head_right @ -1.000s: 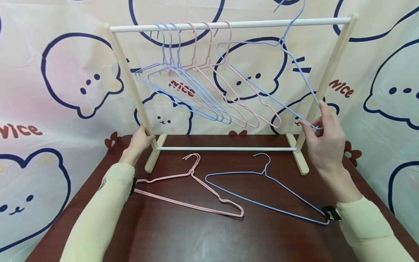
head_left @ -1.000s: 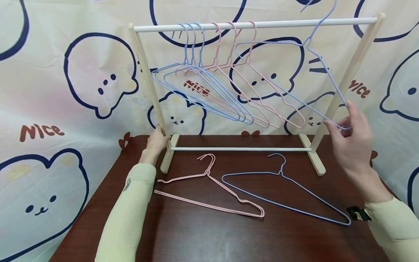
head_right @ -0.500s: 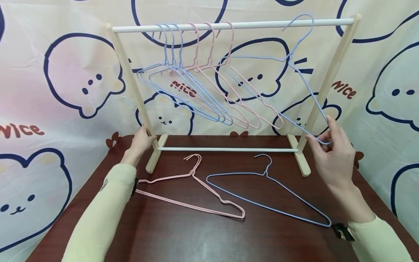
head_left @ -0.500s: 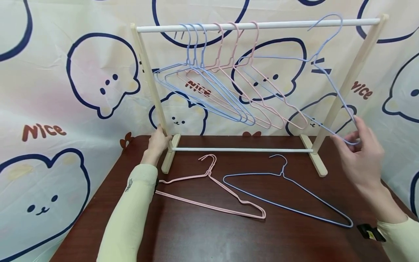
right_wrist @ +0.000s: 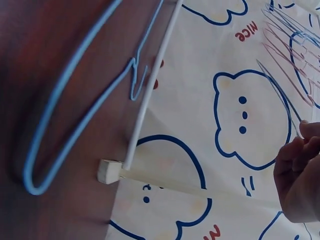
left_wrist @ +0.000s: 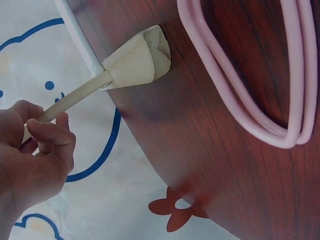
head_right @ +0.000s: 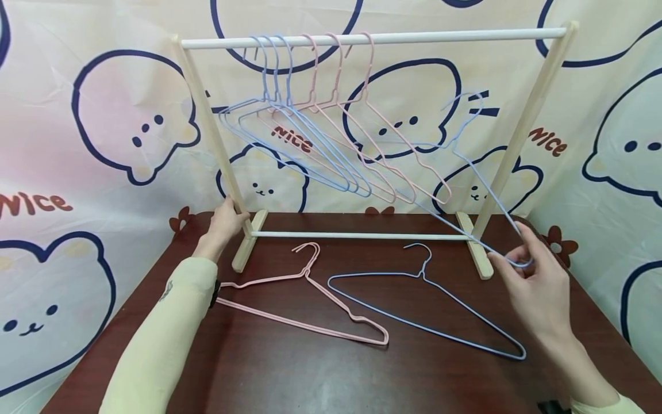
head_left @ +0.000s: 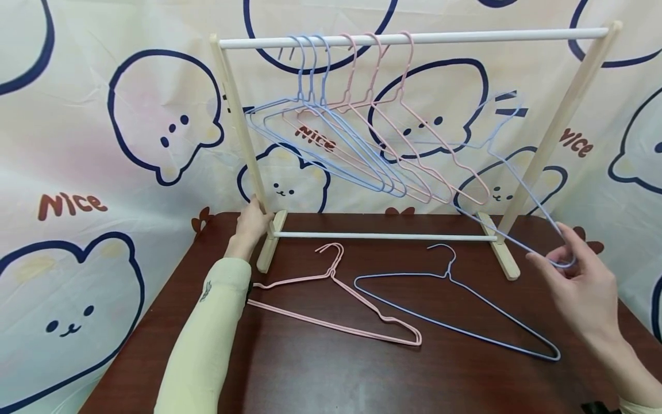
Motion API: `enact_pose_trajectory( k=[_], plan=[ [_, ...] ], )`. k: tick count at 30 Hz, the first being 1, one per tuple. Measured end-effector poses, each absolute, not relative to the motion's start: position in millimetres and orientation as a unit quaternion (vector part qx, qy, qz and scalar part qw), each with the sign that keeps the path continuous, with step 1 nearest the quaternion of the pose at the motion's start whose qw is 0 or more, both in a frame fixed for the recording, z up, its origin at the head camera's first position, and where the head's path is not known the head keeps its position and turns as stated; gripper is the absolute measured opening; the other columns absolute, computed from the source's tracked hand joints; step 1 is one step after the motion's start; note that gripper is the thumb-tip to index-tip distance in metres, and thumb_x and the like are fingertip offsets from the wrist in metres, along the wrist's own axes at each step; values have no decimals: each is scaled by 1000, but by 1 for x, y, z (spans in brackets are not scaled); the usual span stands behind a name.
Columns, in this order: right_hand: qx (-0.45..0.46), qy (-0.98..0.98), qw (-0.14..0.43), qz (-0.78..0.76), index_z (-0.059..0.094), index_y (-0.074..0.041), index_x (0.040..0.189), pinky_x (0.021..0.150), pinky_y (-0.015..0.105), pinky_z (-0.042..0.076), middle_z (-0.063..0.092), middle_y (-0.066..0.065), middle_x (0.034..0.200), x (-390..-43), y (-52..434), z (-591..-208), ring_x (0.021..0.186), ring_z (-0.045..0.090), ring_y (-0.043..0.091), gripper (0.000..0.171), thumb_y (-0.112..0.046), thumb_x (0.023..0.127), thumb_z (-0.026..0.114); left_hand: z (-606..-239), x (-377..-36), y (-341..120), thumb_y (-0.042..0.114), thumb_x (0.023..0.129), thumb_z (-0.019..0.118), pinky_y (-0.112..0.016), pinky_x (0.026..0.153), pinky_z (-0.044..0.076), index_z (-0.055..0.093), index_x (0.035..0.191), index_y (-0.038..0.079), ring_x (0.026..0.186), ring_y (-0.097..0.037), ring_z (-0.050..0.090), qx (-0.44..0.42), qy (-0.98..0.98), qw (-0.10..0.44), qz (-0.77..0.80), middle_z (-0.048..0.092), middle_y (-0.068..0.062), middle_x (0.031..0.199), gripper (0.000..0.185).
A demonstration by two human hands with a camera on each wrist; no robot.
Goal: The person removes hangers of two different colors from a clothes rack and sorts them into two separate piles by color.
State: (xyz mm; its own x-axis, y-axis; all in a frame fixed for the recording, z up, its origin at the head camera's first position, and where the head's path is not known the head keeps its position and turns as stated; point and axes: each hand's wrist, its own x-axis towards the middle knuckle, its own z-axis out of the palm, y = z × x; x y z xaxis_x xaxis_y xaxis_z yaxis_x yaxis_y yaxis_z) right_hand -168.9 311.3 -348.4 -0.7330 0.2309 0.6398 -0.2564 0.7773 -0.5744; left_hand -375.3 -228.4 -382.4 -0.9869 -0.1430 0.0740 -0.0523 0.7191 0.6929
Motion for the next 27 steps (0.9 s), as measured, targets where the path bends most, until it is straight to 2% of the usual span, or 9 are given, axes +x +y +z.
enact_pose_trajectory(
  k=[8,16,21,27],
  plan=[
    [4,-893,310,326,49,-12,146,51,20,30,50,-23,80,-155,317,-366,57,41,-1,65,-16,87,77,-382,-375,-229,16,100,52,-53,93,53,32,147,1,112,-44,61,58,-928,59,-364,57,-29,128,53],
    [3,-925,224,308,49,-9,143,49,24,31,49,-15,81,-140,322,-377,57,42,4,61,-25,90,74,-382,-374,-227,17,100,52,-53,91,54,34,146,2,111,-43,63,61,-929,64,-359,57,-29,129,52],
    [10,-936,179,304,49,-6,141,48,25,32,48,-15,80,-130,328,-384,54,43,6,59,-27,91,73,-380,-374,-226,17,101,51,-52,93,54,32,148,2,113,-43,62,60,-929,61,-361,57,-29,129,53],
    [29,-933,146,326,51,-4,134,50,26,31,48,-14,79,-125,337,-399,55,43,6,51,-22,92,72,-381,-373,-226,17,101,51,-52,93,54,34,145,2,112,-43,62,61,-927,61,-364,58,-28,127,50]
  ],
)
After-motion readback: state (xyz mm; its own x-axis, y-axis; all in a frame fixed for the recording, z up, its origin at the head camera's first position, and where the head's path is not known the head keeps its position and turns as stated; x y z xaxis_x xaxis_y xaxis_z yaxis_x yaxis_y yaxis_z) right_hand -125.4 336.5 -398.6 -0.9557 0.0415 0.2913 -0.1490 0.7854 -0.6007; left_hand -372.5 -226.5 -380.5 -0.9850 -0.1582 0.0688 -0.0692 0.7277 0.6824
